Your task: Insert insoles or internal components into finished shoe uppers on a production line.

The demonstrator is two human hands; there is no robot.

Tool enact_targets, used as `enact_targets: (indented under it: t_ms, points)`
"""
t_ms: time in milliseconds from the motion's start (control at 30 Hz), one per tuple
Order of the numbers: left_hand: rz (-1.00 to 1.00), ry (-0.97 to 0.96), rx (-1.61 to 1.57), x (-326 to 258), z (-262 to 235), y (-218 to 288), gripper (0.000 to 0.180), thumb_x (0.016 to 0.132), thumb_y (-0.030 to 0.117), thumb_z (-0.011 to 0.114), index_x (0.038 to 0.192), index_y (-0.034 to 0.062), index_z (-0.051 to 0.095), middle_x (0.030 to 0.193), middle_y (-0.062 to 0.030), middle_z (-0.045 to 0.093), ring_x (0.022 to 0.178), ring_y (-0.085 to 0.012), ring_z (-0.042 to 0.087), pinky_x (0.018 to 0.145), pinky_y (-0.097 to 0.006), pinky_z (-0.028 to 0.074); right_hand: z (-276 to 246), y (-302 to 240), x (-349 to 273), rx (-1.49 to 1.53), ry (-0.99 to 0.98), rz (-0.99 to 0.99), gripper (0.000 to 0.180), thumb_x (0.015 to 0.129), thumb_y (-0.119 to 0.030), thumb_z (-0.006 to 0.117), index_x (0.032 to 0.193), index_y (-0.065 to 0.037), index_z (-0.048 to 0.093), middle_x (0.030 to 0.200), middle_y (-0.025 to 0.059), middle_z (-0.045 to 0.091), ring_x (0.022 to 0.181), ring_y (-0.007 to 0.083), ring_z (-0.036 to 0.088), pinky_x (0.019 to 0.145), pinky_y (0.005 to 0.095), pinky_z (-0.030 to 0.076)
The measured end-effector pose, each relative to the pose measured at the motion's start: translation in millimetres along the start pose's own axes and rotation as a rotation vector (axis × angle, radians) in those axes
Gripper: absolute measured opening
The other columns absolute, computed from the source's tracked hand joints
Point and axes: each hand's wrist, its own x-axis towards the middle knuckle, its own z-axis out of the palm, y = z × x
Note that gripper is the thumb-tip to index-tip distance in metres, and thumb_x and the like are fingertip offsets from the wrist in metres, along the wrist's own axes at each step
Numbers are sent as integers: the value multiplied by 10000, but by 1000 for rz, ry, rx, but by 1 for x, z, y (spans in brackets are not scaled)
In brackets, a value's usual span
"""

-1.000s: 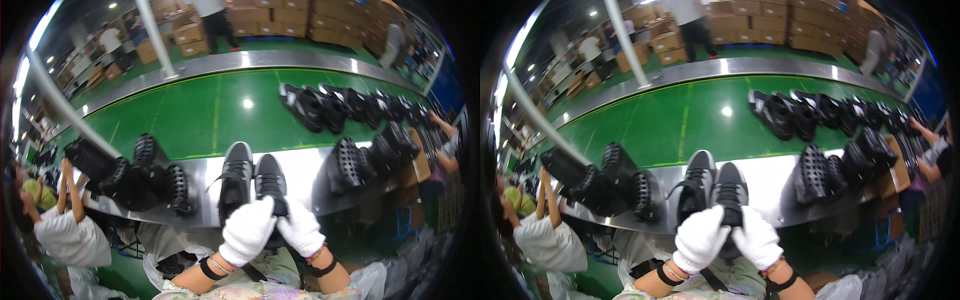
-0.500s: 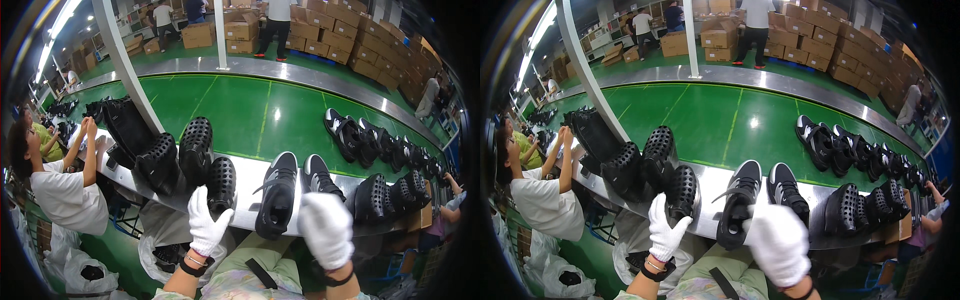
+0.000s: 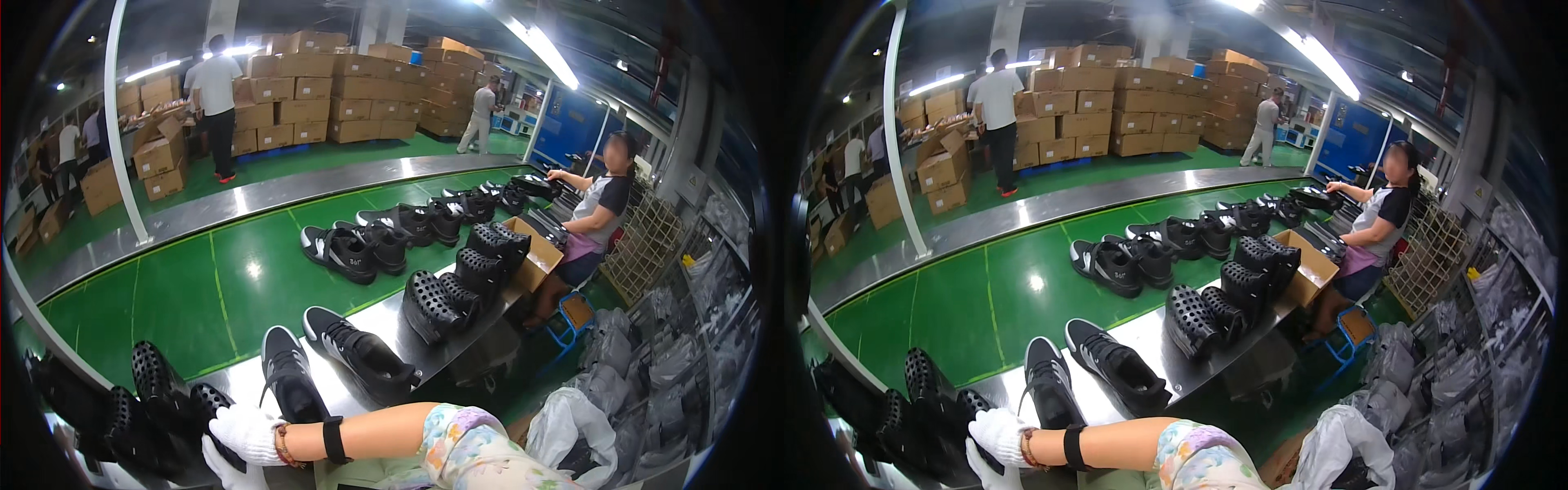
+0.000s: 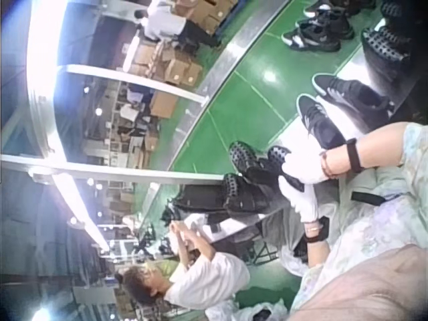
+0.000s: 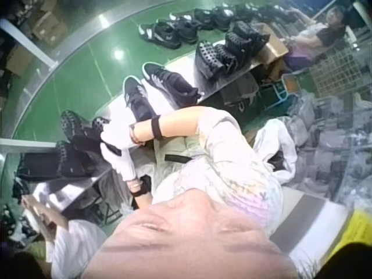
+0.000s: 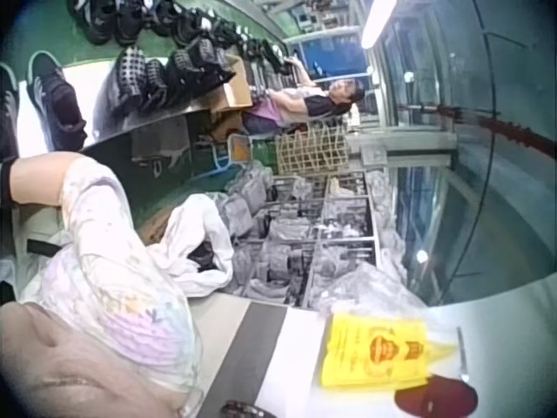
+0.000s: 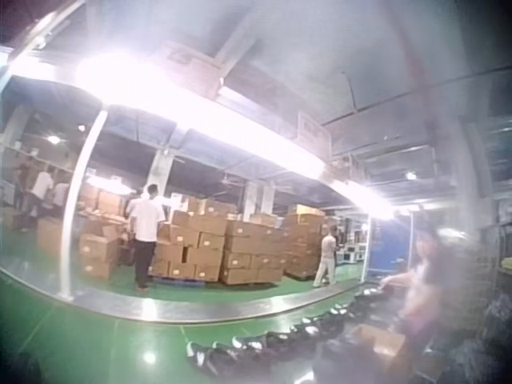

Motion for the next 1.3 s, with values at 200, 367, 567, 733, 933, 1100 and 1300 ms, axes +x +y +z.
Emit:
enact_targets:
  t_ms: [200, 367, 567, 733, 933, 1100, 1300]
  points:
    - [21, 23, -255, -8, -19, -24, 618, 898, 58, 626, 1472, -2, 406, 1478, -206, 447, 1309, -340, 496, 1088, -445, 424, -13, -1, -20, 233, 143, -8, 144, 850, -123, 607, 958, -28, 599, 941, 194, 614, 852, 372, 642, 711, 456, 523]
    - [-377, 190, -637, 7, -45, 41, 372, 1000, 72, 524, 1345, -66, 524, 1349, -194, 571, 1171, -287, 600, 986, -376, 511, -30, 3, -32, 230, 287, -180, 149, 816, -114, 604, 917, -6, 583, 917, 207, 613, 837, 400, 629, 672, 505, 513]
    - [-233, 146, -338, 21, -16, 16, 326, 965, 114, 611, 1264, -14, 610, 1242, -148, 632, 1146, -262, 599, 1010, -367, 473, -28, 32, -34, 138, 171, -158, 277, 826, -254, 657, 986, -28, 639, 856, 186, 654, 758, 382, 663, 646, 451, 556]
    - [-245, 155, -244, 13, -14, 6, 310, 970, 138, 614, 1249, 4, 620, 1197, -174, 652, 1103, -295, 633, 990, -387, 492, -38, 48, -42, 241, 293, -99, 268, 850, -181, 642, 1081, -45, 633, 967, 158, 659, 873, 337, 662, 764, 433, 541]
    - [-335, 123, -331, 11, -17, 3, 330, 968, 149, 615, 1266, 8, 604, 1228, -184, 628, 1102, -308, 632, 975, -392, 497, -34, 19, -17, 173, 58, -91, 314, 821, -227, 679, 1079, -57, 626, 966, 176, 654, 899, 361, 653, 775, 460, 537]
    - [-341, 104, -352, 11, -16, 6, 338, 972, 145, 614, 1277, 1, 593, 1219, -185, 625, 1090, -291, 640, 951, -374, 511, -18, 11, -6, 55, 7, -120, 283, 774, -206, 689, 990, -41, 612, 923, 190, 631, 930, 386, 632, 794, 465, 532]
    - [-261, 135, -277, 9, -37, -1, 319, 964, 125, 624, 1255, -5, 610, 1177, -164, 655, 1071, -252, 639, 945, -352, 507, -47, 3, -27, 87, 32, -168, 268, 754, -186, 720, 949, -36, 615, 909, 179, 621, 860, 386, 626, 760, 467, 528]
